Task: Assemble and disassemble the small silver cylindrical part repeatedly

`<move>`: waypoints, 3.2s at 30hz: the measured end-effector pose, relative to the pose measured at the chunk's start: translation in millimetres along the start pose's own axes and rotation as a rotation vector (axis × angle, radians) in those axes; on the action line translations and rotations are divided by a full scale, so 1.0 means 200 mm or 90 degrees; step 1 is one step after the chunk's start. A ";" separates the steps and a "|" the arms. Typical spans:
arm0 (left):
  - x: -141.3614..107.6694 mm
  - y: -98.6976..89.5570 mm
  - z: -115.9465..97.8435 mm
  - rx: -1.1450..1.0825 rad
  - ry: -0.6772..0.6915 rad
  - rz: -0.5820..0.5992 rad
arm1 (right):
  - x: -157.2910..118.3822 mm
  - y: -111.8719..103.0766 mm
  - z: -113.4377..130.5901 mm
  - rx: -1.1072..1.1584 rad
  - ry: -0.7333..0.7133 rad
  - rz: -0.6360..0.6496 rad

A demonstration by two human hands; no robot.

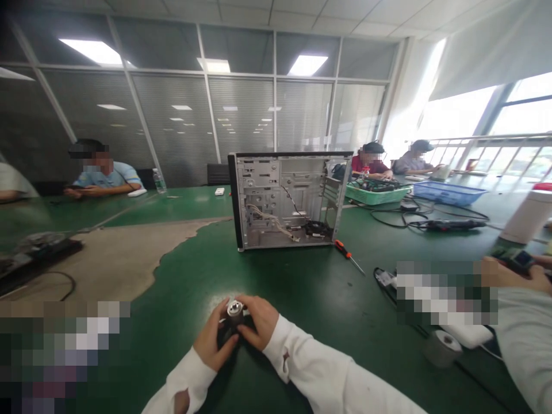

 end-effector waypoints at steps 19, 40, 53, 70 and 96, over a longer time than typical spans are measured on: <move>0.02 -0.03 -0.15 0.129 0.095 0.052 | 0.02 0.03 -0.03 0.120 0.209 0.063; 0.01 -0.03 -0.18 0.032 -0.072 -0.003 | -0.01 0.05 -0.06 0.270 0.282 0.077; 0.08 -0.06 -0.07 -0.684 -0.662 -0.050 | -0.01 0.07 0.02 0.396 0.179 0.060; 0.02 0.00 -0.17 -0.830 -0.741 0.238 | 0.00 0.01 0.10 0.187 0.047 -0.030; 0.05 -0.01 -0.14 -0.824 -0.606 0.011 | 0.00 0.07 -0.13 0.376 0.391 -0.165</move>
Point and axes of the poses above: each hand's wrist, its own x-axis towards the middle knuckle, its own y-axis out of the palm, z = x × y, the point moved 2 cm from there along x, towards the middle knuckle, and after that the axes turned 7 degrees about -z, right-handed, at the moved point
